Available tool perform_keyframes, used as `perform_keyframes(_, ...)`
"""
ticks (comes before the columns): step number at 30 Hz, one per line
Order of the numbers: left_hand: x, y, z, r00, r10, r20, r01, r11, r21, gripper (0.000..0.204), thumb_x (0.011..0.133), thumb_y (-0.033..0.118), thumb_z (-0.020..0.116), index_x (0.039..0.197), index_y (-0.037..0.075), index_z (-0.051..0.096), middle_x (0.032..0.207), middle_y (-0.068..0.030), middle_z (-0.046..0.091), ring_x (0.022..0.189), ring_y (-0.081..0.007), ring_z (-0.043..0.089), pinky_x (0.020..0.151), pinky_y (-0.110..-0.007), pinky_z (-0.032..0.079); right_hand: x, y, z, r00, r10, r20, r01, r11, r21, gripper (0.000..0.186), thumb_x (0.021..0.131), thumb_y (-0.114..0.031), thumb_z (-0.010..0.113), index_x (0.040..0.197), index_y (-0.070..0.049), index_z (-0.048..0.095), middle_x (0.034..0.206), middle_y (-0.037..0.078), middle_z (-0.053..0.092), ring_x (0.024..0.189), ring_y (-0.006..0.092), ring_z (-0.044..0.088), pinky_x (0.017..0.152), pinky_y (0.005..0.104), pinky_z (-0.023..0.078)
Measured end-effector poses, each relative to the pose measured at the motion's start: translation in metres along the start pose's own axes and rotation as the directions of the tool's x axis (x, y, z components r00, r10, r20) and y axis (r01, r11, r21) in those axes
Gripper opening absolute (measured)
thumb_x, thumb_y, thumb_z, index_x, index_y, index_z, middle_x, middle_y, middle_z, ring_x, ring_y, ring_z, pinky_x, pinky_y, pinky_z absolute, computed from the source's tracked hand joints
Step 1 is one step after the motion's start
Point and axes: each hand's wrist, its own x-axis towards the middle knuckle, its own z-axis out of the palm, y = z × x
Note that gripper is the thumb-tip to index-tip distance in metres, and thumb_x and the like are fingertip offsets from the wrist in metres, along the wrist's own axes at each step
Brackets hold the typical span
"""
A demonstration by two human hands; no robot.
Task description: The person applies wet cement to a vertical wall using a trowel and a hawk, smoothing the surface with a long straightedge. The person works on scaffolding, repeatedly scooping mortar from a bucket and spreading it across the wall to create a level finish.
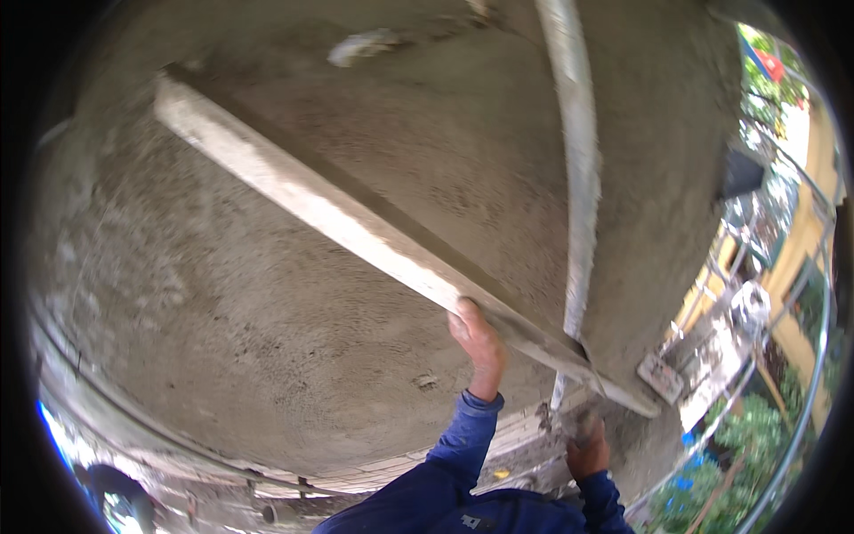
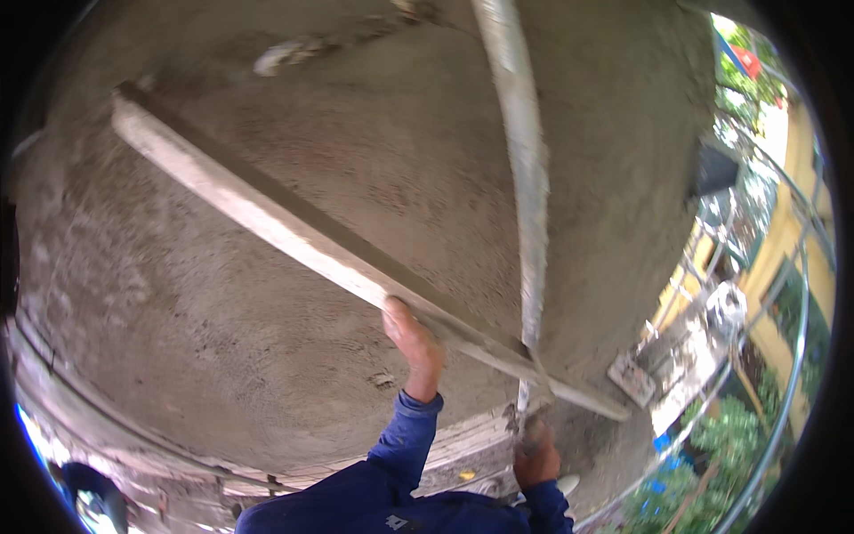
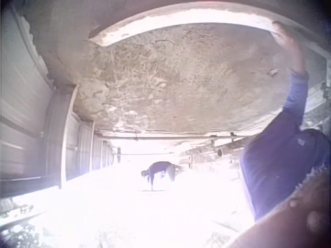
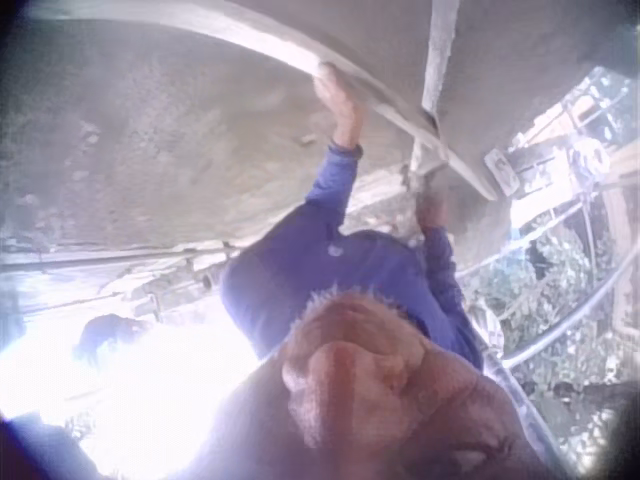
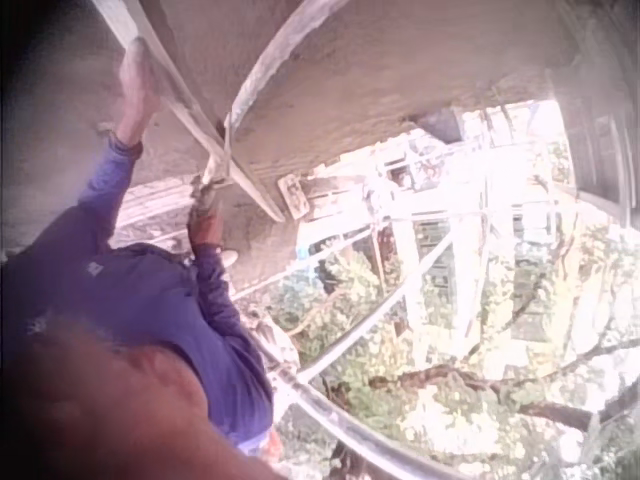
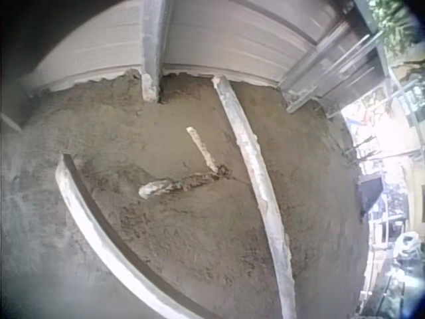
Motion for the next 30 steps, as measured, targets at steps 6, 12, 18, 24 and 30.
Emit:
perform_keyframes(6, 0.011, -0.015, -0.029, 0.992, -0.111, -0.068, 0.104, 0.99, -0.093, 0.054, 0.098, 0.05, 0.038, 0.101, -0.002, 0.052, 0.092, -0.0074, 0.053, 0.086, -0.015, 0.045, 0.077, -0.031, 0.039, -0.015, 0.294, 0.035, 0.936, 0.293, 0.193, -0.229, 0.927, -0.296, 0.079, 0.069, -0.03, 0.072, 0.131, 0.005, 0.04, 0.12, 0.028, 0.054, 0.113, 0.0406, 0.052, 0.095, 0.0444, 0.043)
perform_keyframes(12, 0.01, -0.028, -0.045, 0.992, -0.117, -0.048, 0.106, 0.976, -0.188, 0.05, 0.097, 0.044, 0.044, 0.108, -0.003, 0.052, 0.091, -0.0025, 0.053, 0.083, -0.012, 0.046, 0.073, -0.029, 0.04, -0.023, 0.303, 0.048, 0.944, 0.205, 0.258, -0.123, 0.945, -0.301, 0.086, 0.072, -0.038, 0.061, 0.147, -0.016, 0.027, 0.124, 0.031, 0.05, 0.112, 0.0402, 0.052, 0.096, 0.0433, 0.043)
perform_keyframes(18, 0.007, -0.04, -0.055, 0.993, -0.111, -0.029, 0.104, 0.98, -0.172, 0.052, 0.096, 0.049, 0.045, 0.106, -0.002, 0.053, 0.088, -0.0012, 0.052, 0.081, -0.0101, 0.044, 0.07, -0.028, 0.039, -0.015, 0.192, 0.051, 0.929, 0.213, 0.302, -0.195, 0.977, -0.088, 0.078, 0.077, -0.049, 0.058, 0.144, -0.018, 0.034, 0.133, 0.024, 0.047, 0.122, 0.0351, 0.045, 0.102, 0.0405, 0.037)
perform_keyframes(24, 0.006, -0.006, -0.053, 0.992, -0.117, 0.05, 0.122, 0.989, -0.09, 0.059, 0.094, 0.053, 0.048, 0.117, -0.001, 0.051, 0.104, -0.006, 0.058, 0.092, -0.0141, 0.052, 0.081, -0.031, 0.042, -0.002, 0.11, 0.008, 0.971, 0.134, 0.196, -0.149, 0.987, 0.065, 0.073, 0.081, -0.061, 0.054, 0.141, -0.021, 0.042, 0.141, 0.017, 0.043, 0.133, 0.03, 0.038, 0.108, 0.0377, 0.031)
perform_keyframes(30, -0.008, -0.001, -0.05, 0.979, -0.166, 0.118, 0.199, 0.899, -0.391, 0.045, 0.089, 0.036, 0.065, 0.113, 0.0, 0.056, 0.101, -0.001, 0.059, 0.091, -0.0093, 0.052, 0.08, -0.025, 0.042, 0.106, -0.115, -0.101, 0.718, -0.66, -0.222, 0.623, 0.751, -0.219, 0.061, 0.065, -0.016, 0.071, 0.12, 0.001, 0.052, 0.103, 0.024, 0.06, 0.088, 0.0424, 0.059, 0.075, 0.0482, 0.048)
